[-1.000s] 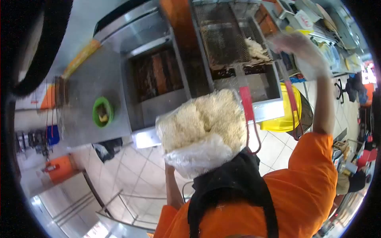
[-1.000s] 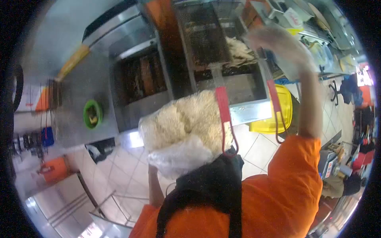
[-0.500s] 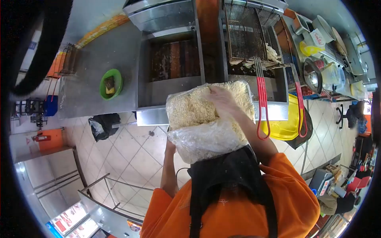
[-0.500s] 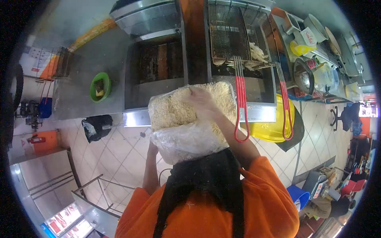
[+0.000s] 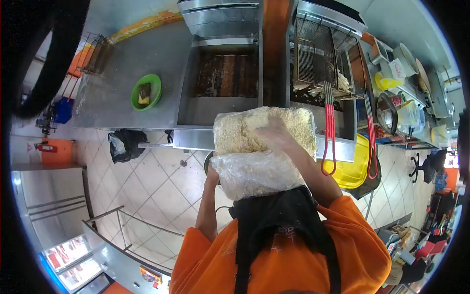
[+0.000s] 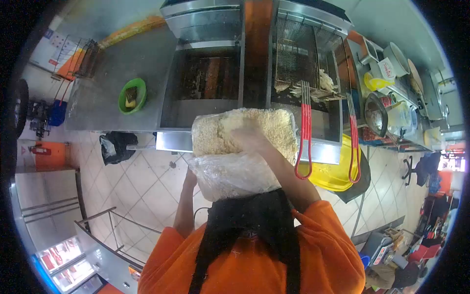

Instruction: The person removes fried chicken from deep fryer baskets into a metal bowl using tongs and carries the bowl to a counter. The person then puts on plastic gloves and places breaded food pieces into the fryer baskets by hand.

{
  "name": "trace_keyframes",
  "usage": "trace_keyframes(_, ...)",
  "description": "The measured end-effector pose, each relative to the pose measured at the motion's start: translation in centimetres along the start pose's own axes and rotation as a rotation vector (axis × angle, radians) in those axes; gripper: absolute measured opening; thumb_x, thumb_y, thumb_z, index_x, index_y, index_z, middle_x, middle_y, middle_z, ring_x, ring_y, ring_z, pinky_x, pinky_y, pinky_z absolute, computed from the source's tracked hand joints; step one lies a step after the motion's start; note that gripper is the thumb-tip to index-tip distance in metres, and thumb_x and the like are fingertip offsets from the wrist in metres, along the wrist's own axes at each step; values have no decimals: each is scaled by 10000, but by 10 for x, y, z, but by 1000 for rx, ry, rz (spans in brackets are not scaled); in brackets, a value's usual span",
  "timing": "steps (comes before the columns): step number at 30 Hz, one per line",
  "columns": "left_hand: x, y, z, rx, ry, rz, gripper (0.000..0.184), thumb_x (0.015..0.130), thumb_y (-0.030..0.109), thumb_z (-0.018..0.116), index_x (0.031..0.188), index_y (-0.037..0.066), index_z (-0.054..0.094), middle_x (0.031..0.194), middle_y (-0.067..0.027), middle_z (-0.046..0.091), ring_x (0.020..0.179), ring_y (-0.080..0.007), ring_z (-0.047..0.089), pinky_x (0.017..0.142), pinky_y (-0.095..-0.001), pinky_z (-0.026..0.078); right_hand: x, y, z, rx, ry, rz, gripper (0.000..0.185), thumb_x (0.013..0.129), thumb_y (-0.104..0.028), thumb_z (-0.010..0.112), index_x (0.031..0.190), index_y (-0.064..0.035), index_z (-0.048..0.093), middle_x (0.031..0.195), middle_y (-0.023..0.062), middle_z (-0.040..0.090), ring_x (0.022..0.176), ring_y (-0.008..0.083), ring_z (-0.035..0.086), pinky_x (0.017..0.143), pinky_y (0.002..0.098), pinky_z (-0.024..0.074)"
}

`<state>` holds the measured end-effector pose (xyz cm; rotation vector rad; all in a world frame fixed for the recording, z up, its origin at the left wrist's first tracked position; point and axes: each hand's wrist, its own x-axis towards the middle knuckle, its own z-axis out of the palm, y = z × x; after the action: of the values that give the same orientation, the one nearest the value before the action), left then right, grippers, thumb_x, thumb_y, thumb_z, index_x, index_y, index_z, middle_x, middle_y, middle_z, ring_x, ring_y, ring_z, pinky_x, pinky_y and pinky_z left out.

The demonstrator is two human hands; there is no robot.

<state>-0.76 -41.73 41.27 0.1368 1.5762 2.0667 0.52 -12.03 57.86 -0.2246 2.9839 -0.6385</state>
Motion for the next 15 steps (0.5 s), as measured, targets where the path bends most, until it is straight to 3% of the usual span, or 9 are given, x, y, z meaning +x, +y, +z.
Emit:
trace_keyframes(2, 2, -2, -1, -45, -9, 3, 391, 922, 140, 571, 1284, 3, 519, 1155, -109, 628, 1042, -197, 596, 902, -347, 497, -11, -21, -13, 467, 198, 311, 196, 842, -94, 628, 1008, -8, 686, 990, 122, 704, 951, 286, 662, 904, 362, 495)
trace_keyframes(4, 2, -13, -8, -85, -2, -36, 398, 923, 136, 568, 1293, 1, 507, 1161, -109, 623, 1053, -194, 587, 915, -342, 486, -19, -40, -52, 801, 146, 805, 226, 880, -105, 616, 1066, 16, 656, 978, 139, 708, 901, 272, 677, 863, 345, 513)
trace_keyframes(6, 8, -33, -21, -118, 6, -107, 408, 925, 130, 564, 1305, -1, 493, 1168, -109, 619, 1066, -195, 578, 929, -340, 474, -37, -7, -43, 827, 390, 647, 259, 864, -159, 644, 1059, 12, 651, 949, 135, 701, 821, 236, 665, 754, 323, 527)
trace_keyframes(8, 6, -32, -23, -49, -41, -18, 418, 928, 132, 559, 1316, -4, 483, 1174, -108, 617, 1072, -200, 575, 936, -343, 468, -61, 69, 4, 938, 553, 252, 287, 852, -219, 663, 1033, 4, 655, 913, 129, 693, 753, 209, 649, 657, 317, 528)
trace_keyframes(10, 7, -25, -20, -59, -64, -45, 478, 921, 135, 568, 1362, -5, 447, 1240, -113, 582, 1124, -198, 545, 965, -342, 446, -85, 122, 20, 691, 454, 128, 280, 852, -247, 663, 980, 2, 662, 868, 120, 681, 708, 193, 632, 602, 325, 518)
trace_keyframes(12, 6, -38, -26, 13, -50, 22, 505, 930, 145, 558, 1392, -1, 415, 1287, -118, 551, 1164, -196, 519, 988, -342, 430, -99, 139, 16, 68, 119, 370, 253, 861, -241, 648, 909, 7, 668, 815, 110, 665, 681, 182, 618, 580, 339, 505)
trace_keyframes(15, 5, -43, -31, 82, -53, 47, 516, 957, 168, 516, 1426, 5, 374, 1336, -123, 514, 1211, -196, 489, 1017, -351, 411, -80, 76, -64, 41, -183, 931, 181, 897, -169, 589, 873, -4, 660, 779, 96, 618, 702, 166, 606, 636, 345, 499)
